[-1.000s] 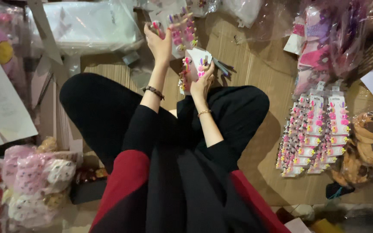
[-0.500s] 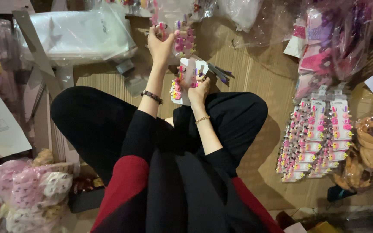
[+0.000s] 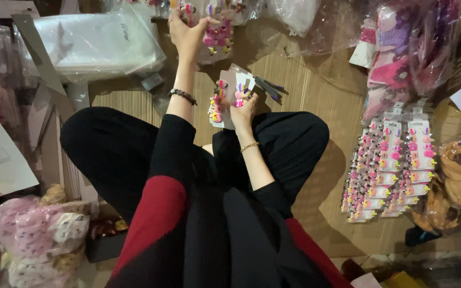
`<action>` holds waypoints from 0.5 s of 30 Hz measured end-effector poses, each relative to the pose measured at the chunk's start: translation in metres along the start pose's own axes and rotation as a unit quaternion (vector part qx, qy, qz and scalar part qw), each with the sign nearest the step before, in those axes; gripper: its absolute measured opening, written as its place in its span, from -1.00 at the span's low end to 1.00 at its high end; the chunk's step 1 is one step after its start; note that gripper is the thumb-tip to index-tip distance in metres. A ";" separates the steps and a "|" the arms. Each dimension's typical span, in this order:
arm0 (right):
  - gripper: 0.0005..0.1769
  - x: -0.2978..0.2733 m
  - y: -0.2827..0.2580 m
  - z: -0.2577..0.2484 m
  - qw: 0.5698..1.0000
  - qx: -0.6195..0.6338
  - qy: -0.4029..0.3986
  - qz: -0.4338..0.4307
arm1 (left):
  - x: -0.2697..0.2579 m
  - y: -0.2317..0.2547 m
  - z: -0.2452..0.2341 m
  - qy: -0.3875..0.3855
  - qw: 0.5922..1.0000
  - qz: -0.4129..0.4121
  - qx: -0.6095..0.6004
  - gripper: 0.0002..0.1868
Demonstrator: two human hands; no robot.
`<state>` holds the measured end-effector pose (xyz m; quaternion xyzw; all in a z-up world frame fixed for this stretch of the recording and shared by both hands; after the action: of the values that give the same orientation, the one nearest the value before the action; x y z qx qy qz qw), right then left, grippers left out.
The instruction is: The person sits on the floor and packs small hair clips into clear plastic bags. They pick up a card with clips, place it into a bag, and seal the bag. The person repeats this process with multiple sets of hair clips.
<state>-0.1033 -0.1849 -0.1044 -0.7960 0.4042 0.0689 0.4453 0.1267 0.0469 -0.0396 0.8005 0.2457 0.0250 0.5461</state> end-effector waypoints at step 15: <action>0.31 -0.041 -0.057 -0.034 0.958 0.016 0.121 -0.260 | -0.040 0.007 0.012 0.099 0.989 0.090 0.068 0.25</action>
<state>-0.0989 -0.1711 -0.0273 -0.8687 0.2352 -0.1527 0.4083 0.0982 0.0179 -0.0293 0.8480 0.2267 0.1367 0.4591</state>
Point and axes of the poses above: each hand's wrist, its own x-axis towards the middle knuckle, its own z-axis out of the palm, y = z × x, the point moved 8 cm from there along x, towards the middle knuckle, and after that the axes turned 3 degrees about -z, right-handed, at the moved point
